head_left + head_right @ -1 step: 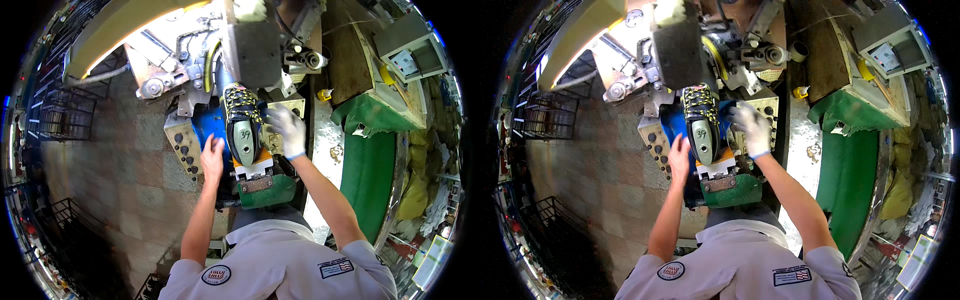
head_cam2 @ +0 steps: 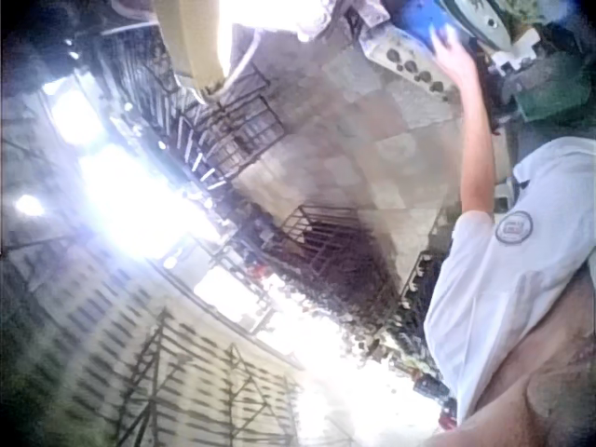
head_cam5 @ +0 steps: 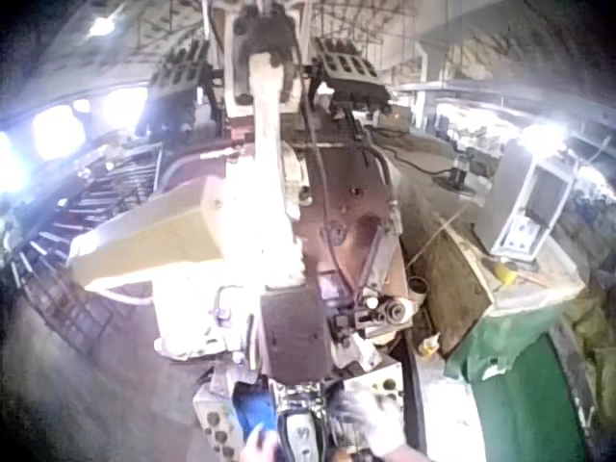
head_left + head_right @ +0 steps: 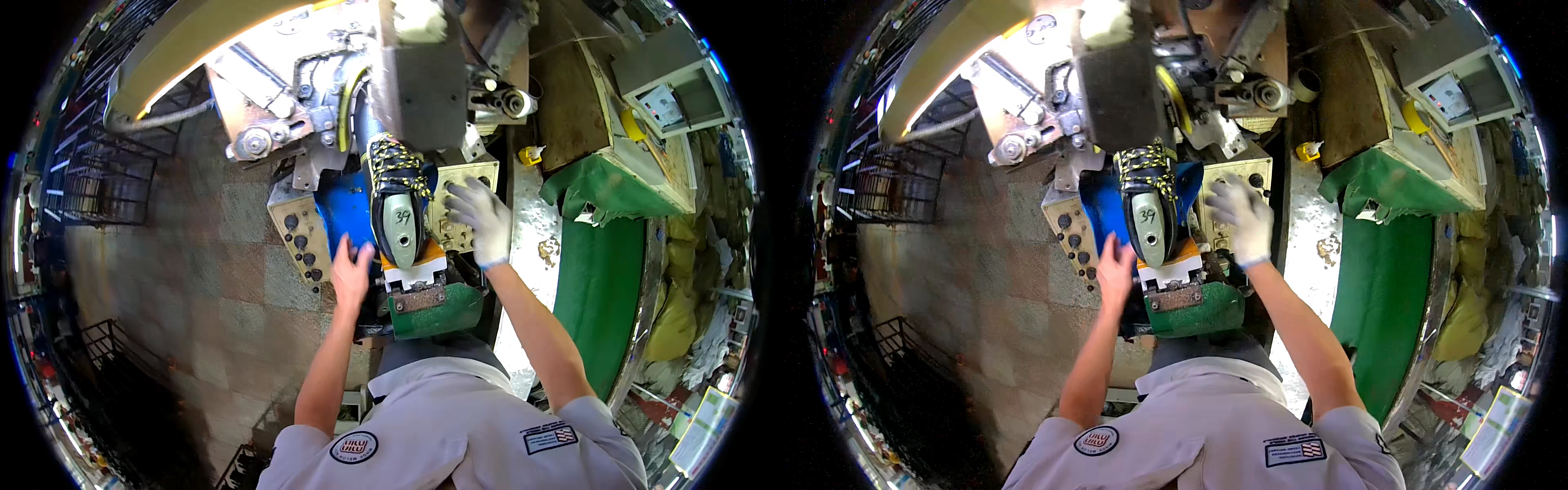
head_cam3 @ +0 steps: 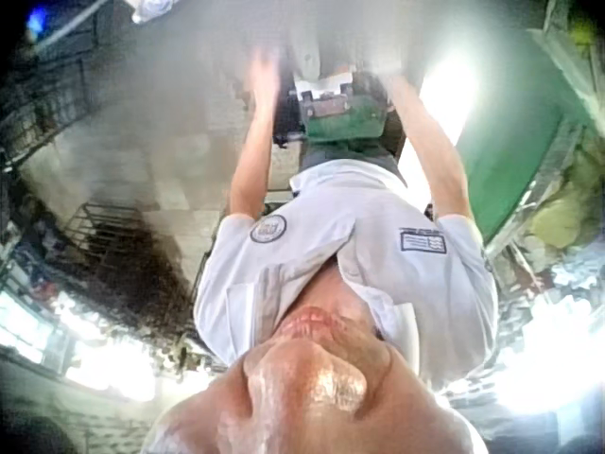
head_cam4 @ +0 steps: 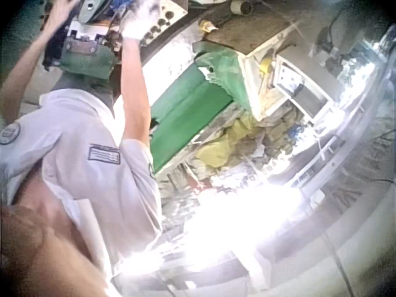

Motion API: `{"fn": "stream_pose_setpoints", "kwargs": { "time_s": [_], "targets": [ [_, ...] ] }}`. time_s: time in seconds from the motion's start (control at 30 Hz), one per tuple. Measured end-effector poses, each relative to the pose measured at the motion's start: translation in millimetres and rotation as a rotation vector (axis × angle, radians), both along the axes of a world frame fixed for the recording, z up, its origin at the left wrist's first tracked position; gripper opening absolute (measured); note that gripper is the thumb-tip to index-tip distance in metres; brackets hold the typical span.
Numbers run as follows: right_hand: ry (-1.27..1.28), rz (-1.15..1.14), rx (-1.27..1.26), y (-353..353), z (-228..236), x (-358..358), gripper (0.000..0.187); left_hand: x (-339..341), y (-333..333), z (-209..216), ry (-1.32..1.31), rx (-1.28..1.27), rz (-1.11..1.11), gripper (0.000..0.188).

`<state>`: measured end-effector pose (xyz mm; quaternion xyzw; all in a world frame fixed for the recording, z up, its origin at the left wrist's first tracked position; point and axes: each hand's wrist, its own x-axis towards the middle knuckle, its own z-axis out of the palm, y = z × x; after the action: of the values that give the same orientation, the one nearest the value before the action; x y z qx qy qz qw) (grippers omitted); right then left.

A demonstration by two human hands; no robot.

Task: The person places a shoe upper onto a lasting machine, secures the material by hand, and operates the machine controls to stretch it. They then remove the shoe from the machine and place it onto a moving conveyor belt.

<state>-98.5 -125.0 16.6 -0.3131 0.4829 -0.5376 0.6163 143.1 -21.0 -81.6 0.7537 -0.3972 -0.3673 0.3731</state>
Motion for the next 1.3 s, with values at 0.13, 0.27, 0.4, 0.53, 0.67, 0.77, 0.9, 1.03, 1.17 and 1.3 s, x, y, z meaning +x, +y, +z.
{"fn": "stream_pose_setpoints", "kwargs": {
  "time_s": [0.13, 0.27, 0.4, 0.53, 0.67, 0.77, 0.9, 1.03, 1.17, 1.3],
  "targets": [
    [0.108, -0.162, 0.132, 63, 2, -56, 0.057, -31, 108, -107, -0.354, 0.159, -0.351, 0.104],
    [0.146, -0.171, 0.203, 92, -4, -96, 0.052, -46, 97, -126, -0.449, 0.062, -0.335, 0.113],
    [0.201, -0.078, 0.163, 81, 3, -101, 0.048, -34, 88, -100, -0.152, 0.095, -0.226, 0.106],
    [0.163, 0.04, 0.109, 70, 24, -71, 0.051, 6, 122, -75, 0.402, 0.147, -0.012, 0.071],
    [0.056, 0.123, 0.094, 78, 37, -67, 0.059, 43, 160, 17, 0.78, 0.104, 0.216, 0.048],
    [-0.005, 0.288, 0.051, 89, 63, -47, 0.065, 58, 185, 71, 1.001, -0.183, 0.355, 0.056],
    [-0.296, 0.517, -0.115, 97, 101, 7, 0.072, -5, 144, 192, 1.583, -0.239, 0.083, 0.085],
    [-0.438, 0.499, -0.029, 99, 115, 19, 0.071, -61, 128, 133, 1.478, -0.198, 0.062, 0.087],
    [-0.403, 0.517, -0.028, 76, 141, -50, 0.07, -76, 75, 187, 0.635, -0.159, -0.154, 0.047],
    [-0.174, 0.49, -0.122, 85, 134, -119, 0.077, -153, -18, 244, 0.861, -0.141, -0.049, 0.061]
  ]
}}
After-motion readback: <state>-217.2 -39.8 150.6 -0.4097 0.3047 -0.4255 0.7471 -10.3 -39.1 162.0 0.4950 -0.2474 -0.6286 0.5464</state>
